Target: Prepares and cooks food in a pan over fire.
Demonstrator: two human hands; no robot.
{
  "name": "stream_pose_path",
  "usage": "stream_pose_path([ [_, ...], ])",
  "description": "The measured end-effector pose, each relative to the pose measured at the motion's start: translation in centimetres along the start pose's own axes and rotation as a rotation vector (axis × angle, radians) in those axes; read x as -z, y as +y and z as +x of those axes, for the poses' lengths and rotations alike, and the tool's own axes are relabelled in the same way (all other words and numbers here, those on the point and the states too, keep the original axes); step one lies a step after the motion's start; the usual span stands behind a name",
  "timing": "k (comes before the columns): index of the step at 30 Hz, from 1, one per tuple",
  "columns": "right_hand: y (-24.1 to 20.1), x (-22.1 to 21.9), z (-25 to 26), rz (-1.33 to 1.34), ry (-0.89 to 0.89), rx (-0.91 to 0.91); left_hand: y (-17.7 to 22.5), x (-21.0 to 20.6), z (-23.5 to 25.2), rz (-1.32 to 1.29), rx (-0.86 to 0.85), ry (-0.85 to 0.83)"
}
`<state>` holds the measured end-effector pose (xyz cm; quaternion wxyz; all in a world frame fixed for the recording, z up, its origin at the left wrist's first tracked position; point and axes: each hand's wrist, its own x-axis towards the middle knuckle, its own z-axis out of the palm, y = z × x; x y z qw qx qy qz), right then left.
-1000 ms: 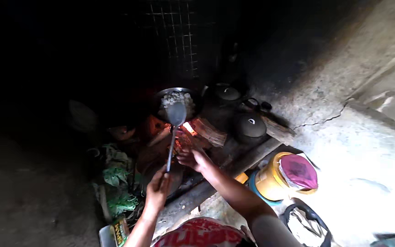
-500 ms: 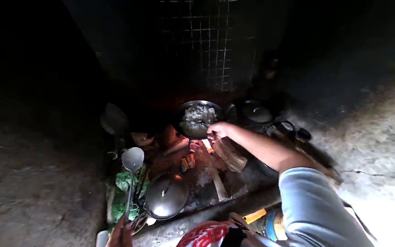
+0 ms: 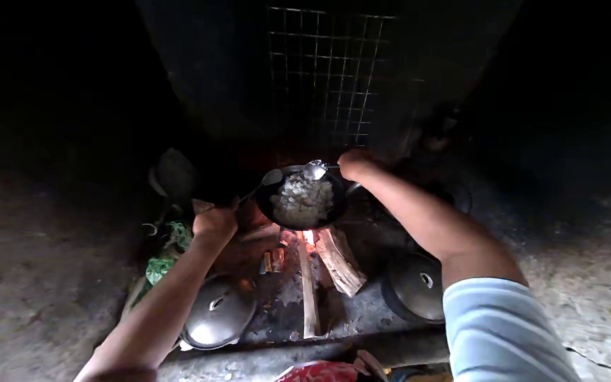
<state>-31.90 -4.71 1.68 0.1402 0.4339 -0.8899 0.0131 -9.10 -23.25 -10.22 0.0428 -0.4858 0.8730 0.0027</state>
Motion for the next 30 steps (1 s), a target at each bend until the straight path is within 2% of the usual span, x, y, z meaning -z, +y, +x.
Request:
stream_pose_path([
  [1,0.2,-2.1,2.3,-0.049,-0.121,-0.041,1.7,0.3,1.5,0.014,0.010,-0.017],
  [2,0.2,-3.2,4.4,-0.095,-0.322,-0.071,3.4,0.6,2.8,0.023,0.020,-0.030],
  [3,0.1,-4.8,5.6,-0.125,-0.416,-0.078,5.0,0.6,3.8,0.037,0.024,-0.041],
  [7,0.3,-11.3,6.8,-0.110,-0.426,-0.045,9.2,-1.5,7.2,0.118,0.004,-0.084],
  [9,-0.2,-12.8,6.7,-0.129,-0.474,-0.021,10.5,-1.6,7.4,0.143,-0.021,-0.099],
  [12,-0.8,-12.6,6.1,-0.170,-0.547,0.005,11.1,0.1,7.1,0.160,-0.054,-0.154],
  [15,0.5,-10.8,6.6,0.008,-0.596,0.002,9.7,3.3,7.9,0.110,-0.081,-0.219],
  [18,2.9,-11.5,9.0,0.112,-0.637,0.077,7.9,4.5,10.0,-0.009,-0.108,-0.335],
  [22,2.1,-11.9,10.0,0.041,-0.669,0.091,8.4,1.3,12.5,-0.350,-0.017,-0.458],
  [25,1.3,-11.5,10.2,0.035,-0.696,0.072,9.7,-0.2,13.4,-0.413,0.000,-0.496],
  [30,0.3,-11.7,9.2,0.099,-0.701,0.045,10.7,-1.6,12.0,-0.463,-0.058,-0.459],
])
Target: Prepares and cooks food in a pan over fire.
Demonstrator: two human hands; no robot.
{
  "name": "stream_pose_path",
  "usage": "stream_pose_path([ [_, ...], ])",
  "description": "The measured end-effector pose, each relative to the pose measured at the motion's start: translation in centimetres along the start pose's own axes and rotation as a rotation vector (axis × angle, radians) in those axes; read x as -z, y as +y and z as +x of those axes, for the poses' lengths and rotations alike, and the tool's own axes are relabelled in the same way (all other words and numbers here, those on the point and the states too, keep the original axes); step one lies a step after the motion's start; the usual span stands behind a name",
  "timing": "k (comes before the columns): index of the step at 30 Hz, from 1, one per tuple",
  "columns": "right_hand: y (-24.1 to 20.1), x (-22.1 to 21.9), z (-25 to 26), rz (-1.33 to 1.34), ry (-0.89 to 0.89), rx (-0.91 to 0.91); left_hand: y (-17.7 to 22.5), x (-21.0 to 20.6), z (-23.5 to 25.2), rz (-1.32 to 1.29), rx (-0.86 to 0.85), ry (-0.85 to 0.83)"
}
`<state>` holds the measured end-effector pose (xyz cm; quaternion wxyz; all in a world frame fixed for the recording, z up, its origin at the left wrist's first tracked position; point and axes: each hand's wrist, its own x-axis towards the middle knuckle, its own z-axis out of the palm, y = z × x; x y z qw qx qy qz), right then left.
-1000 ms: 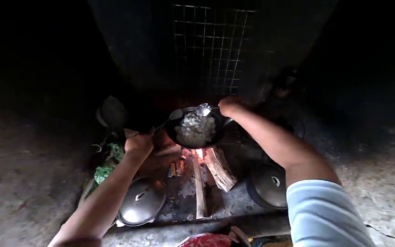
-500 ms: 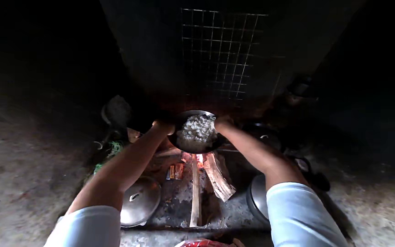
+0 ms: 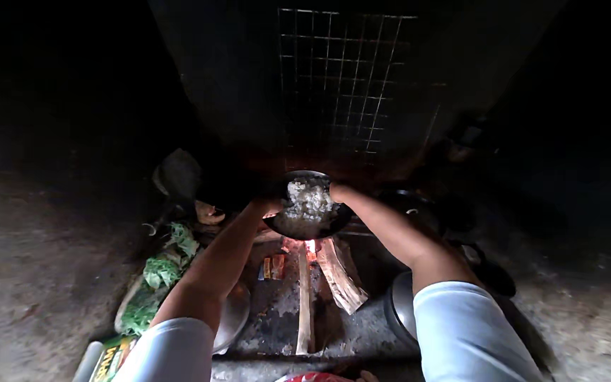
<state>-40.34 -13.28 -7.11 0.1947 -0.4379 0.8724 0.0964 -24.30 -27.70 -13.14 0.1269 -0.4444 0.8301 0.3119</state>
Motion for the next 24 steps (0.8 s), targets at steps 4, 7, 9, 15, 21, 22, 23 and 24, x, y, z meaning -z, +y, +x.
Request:
stream_pose_path([
  [4,1.3,-1.6,0.9,0.126,0.029,-0.008,-1.1,-1.0,-0.6,0.026,-0.029,0.042],
  [7,2.9,-1.4,0.9,0.161,0.058,-0.007,-1.3,0.1,-1.8,0.023,-0.019,0.037],
  [9,3.2,-1.0,0.4,0.221,0.091,0.010,-0.7,1.2,-3.4,0.115,-0.053,0.096],
  [15,1.2,2.8,-4.8,0.123,0.230,-0.030,4.3,2.2,-10.7,0.573,-0.028,0.331],
  [21,-0.2,2.7,-6.6,-0.082,0.228,-0.143,6.3,-0.8,-13.8,0.814,-0.029,0.313],
  [22,-0.5,2.3,-6.1,-0.094,0.233,-0.162,6.3,-1.0,-13.7,0.832,-0.028,0.302],
  [23,-0.7,1.7,-5.5,-0.116,0.237,-0.166,6.3,-1.0,-13.4,0.841,-0.018,0.288],
  [24,-0.7,1.2,-5.0,-0.128,0.241,-0.156,6.2,-1.0,-12.8,0.834,0.002,0.277],
])
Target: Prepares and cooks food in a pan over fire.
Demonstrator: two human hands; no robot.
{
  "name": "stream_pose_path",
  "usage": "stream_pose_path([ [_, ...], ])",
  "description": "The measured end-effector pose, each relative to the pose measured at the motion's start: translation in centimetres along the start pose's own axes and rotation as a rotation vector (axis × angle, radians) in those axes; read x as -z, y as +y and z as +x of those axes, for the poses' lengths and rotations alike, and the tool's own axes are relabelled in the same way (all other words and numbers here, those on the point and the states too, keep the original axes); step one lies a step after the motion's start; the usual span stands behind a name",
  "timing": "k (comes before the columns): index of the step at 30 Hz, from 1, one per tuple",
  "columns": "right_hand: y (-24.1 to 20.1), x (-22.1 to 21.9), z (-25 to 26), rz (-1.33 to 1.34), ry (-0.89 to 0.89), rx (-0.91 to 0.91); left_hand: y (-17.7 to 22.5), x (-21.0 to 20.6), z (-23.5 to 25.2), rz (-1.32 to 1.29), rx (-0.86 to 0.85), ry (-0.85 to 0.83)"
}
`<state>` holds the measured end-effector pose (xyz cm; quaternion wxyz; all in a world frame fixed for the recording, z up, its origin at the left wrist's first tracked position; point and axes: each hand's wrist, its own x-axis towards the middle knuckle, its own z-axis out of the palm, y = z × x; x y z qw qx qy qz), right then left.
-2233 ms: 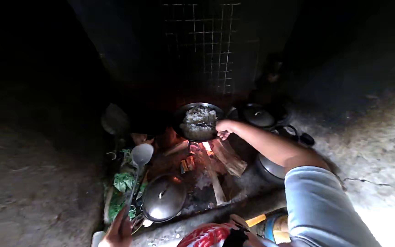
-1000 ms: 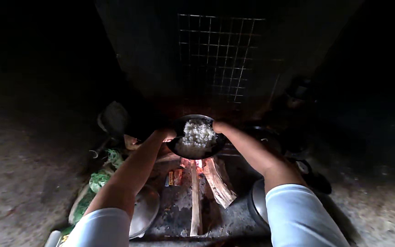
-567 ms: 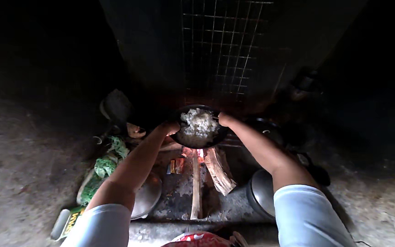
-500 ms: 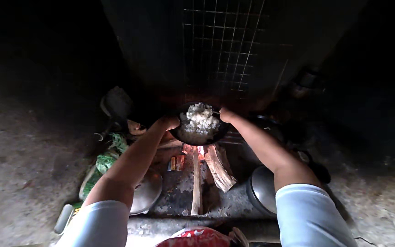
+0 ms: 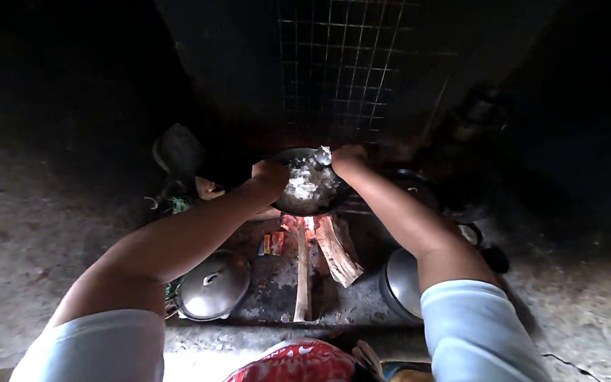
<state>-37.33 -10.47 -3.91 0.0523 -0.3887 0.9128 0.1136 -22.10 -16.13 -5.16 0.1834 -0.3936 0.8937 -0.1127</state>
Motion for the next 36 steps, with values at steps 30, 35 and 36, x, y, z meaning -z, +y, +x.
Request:
stream_pose_path([
  [30,3.5,-1.6,4.1,0.352,-0.197,0.073,-4.9,-4.5,11.0,-0.766,-0.046,-0.238],
  [35,2.7,0.1,3.1,0.372,-0.126,0.083,-5.8,-0.1,8.0,-0.353,-0.129,-0.028],
  [36,2.5,0.8,2.5,0.360,-0.103,0.070,-5.6,0.6,7.1,-0.300,-0.107,-0.007],
])
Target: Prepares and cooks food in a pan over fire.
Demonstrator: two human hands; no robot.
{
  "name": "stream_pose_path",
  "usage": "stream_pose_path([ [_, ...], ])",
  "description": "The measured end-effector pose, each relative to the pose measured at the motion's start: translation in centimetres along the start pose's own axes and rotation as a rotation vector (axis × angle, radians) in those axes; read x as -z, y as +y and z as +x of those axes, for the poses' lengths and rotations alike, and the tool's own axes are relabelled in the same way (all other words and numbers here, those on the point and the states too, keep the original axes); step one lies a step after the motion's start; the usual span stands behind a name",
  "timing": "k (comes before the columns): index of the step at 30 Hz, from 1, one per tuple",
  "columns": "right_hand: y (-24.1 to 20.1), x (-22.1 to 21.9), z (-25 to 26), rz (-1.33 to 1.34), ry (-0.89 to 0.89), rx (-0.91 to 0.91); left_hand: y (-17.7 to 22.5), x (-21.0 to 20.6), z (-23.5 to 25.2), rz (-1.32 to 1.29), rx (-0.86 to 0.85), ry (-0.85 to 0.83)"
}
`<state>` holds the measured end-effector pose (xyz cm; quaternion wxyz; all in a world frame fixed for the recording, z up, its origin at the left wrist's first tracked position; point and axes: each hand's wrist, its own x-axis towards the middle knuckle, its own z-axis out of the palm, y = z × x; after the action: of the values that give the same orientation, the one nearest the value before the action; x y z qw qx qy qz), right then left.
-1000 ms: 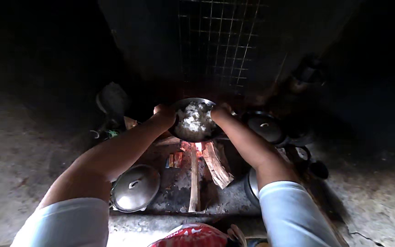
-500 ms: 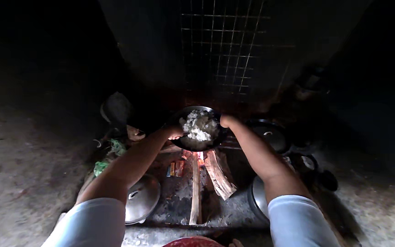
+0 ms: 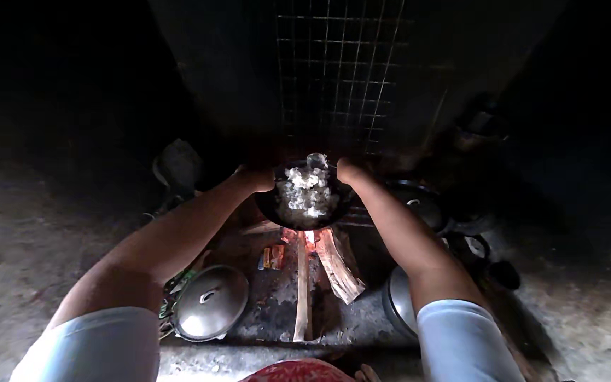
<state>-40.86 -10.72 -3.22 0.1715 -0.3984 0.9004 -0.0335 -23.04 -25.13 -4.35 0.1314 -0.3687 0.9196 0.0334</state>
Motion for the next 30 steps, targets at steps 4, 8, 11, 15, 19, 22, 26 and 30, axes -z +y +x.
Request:
stream_pose_path([
  [4,-0.5,0.6,-0.8,-0.101,0.116,-0.033,2.9,0.5,-3.7,0.197,0.065,0.065],
  [8,-0.2,-0.4,-0.7,-0.122,0.122,-0.068,4.0,-0.4,-4.8,0.311,0.050,0.141],
  [11,0.6,-2.3,0.2,-0.117,0.128,-0.058,3.7,-1.5,-3.4,0.305,0.075,0.111],
  [15,0.7,-4.4,1.7,-0.053,0.124,-0.079,1.6,-4.3,0.3,0.305,0.096,0.089],
  [19,0.8,-4.8,2.8,0.036,0.042,-0.063,-0.3,-6.9,3.1,0.248,0.097,0.046],
  [22,1.6,-4.3,4.0,0.088,-0.022,-0.043,-2.1,-8.2,5.6,0.030,0.087,-0.006],
  [26,1.9,-4.0,5.2,0.104,-0.113,-0.052,-3.0,-10.4,7.6,-0.359,-0.030,-0.043],
  [30,1.5,-4.8,5.0,0.104,-0.097,-0.009,-2.1,-10.3,7.1,-0.435,-0.056,-0.069],
])
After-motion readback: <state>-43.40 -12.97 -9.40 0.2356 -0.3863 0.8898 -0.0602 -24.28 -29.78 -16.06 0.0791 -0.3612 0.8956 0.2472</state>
